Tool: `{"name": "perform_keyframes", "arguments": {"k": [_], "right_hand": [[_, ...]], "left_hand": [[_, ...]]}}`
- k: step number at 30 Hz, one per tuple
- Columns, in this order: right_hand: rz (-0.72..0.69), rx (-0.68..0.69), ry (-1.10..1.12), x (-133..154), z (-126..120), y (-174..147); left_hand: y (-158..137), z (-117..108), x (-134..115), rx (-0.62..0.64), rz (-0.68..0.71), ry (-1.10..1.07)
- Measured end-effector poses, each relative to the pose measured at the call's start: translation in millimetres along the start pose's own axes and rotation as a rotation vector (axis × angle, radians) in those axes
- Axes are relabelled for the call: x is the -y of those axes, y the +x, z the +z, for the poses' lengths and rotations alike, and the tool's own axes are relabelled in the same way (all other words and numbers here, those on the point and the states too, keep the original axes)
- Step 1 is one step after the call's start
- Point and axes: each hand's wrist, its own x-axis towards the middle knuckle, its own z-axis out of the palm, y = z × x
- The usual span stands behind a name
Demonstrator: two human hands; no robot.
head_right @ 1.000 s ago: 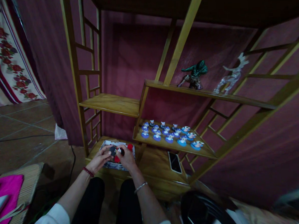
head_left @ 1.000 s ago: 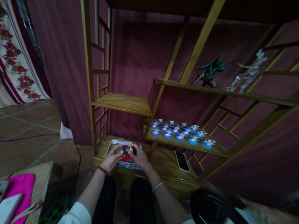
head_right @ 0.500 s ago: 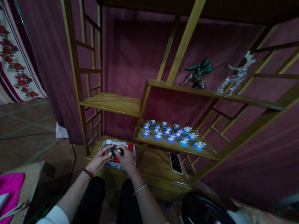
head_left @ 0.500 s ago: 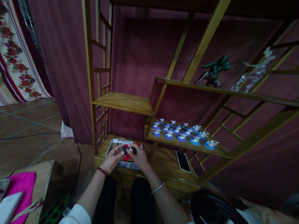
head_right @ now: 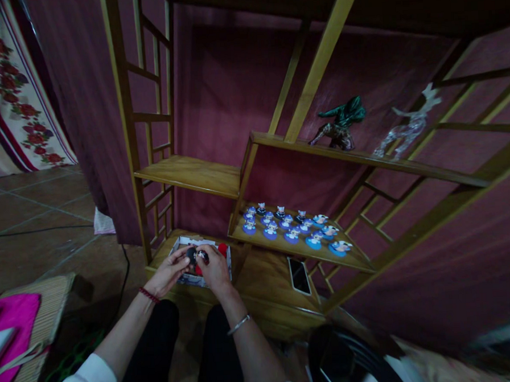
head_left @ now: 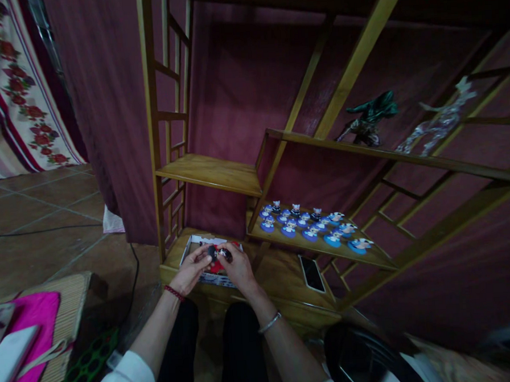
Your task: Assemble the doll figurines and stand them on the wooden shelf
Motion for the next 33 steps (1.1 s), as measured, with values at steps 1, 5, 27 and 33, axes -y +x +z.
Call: {"name": "perform_keyframes", "arguments": {"k": [1,5,27,33], "right_hand": [[-0.009,0.001,-0.001,0.4,-0.3,0.2],[-0.036,0.009,-0.002,1.5,-1.8,0.8],[-0.115,0.164,-0.107,5.6,-3.8,8.5],[-0.145,0.204,-0.172,7.0,-3.6,9.1]], "left_hand": [[0.0,-0.1,0.2,0.001,0.002,-0.001],[0.2,-1.4,1.6,-0.013,-0.002,-0.016],[-2.0,-5.6,5.5,-0.027,-0.014,-0.086],[-5.2,-4.7,5.0,-0.036,-0.021,-0.069]]}}
